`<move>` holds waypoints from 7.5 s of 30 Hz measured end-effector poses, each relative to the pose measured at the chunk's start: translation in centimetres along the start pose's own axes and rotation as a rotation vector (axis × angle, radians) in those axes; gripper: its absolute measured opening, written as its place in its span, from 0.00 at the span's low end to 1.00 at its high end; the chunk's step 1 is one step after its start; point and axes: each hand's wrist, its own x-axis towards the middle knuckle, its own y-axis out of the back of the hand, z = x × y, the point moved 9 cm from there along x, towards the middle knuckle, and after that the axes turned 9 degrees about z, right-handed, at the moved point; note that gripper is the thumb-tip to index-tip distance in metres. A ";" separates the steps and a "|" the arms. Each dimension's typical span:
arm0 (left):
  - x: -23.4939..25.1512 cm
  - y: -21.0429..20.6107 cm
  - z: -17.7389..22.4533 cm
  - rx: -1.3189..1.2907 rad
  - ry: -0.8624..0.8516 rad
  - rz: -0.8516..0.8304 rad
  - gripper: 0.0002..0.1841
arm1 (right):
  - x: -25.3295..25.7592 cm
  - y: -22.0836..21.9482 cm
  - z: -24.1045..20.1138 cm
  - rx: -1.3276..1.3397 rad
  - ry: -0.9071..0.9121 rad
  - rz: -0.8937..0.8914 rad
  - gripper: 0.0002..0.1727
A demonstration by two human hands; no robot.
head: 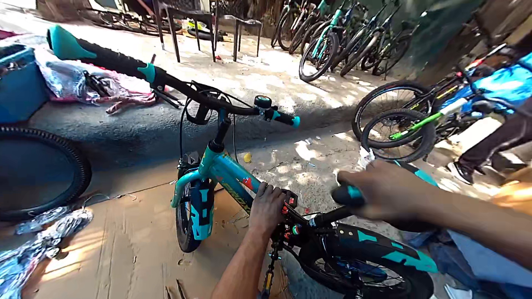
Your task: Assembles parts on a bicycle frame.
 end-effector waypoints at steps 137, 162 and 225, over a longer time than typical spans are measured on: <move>-46.4 -24.2 -17.5 -0.192 0.323 -0.171 0.35 | 36.5 -38.1 -53.6 0.643 -0.370 -0.842 0.31; -44.8 -19.8 -19.2 -0.684 0.536 -0.546 0.30 | 25.4 -28.9 -50.3 0.550 -0.541 -0.505 0.43; -46.8 -22.4 -16.4 -0.373 0.342 -0.340 0.22 | 32.7 -34.3 -53.4 0.646 -0.289 -0.805 0.34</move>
